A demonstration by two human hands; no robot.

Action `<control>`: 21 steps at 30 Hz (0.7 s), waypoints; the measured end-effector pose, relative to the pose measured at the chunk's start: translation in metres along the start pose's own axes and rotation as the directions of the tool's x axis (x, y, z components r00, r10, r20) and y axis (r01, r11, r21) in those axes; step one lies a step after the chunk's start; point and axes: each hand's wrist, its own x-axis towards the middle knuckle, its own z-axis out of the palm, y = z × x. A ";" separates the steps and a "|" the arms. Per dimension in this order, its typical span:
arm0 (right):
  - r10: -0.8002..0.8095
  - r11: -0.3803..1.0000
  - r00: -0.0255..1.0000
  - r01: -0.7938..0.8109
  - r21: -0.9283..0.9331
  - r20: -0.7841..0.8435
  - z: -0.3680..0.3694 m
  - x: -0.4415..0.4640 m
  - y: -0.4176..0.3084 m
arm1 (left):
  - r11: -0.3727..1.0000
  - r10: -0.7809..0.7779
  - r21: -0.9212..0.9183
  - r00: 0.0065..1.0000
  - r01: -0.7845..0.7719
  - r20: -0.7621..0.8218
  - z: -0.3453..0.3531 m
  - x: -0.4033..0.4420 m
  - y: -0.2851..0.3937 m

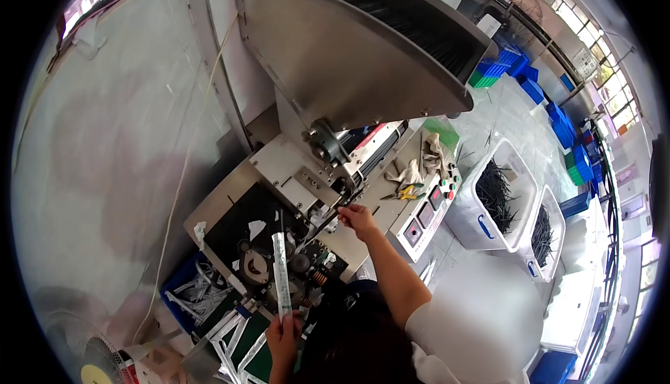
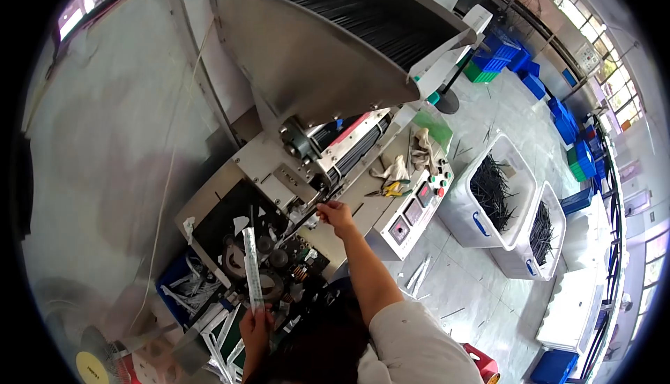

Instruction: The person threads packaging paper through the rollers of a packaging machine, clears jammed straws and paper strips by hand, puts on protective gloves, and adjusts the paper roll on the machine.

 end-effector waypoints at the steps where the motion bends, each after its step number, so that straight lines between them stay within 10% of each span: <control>1: 0.012 0.998 1.000 -0.013 0.056 0.019 -0.001 0.000 0.002 | 1.000 -0.008 0.008 1.000 0.008 0.015 0.003 0.000 -0.001; 21: 0.108 0.961 0.994 -0.102 0.257 -0.010 -0.004 -0.001 -0.002 | 0.994 -0.088 0.072 0.995 0.084 0.042 0.080 -0.012 -0.018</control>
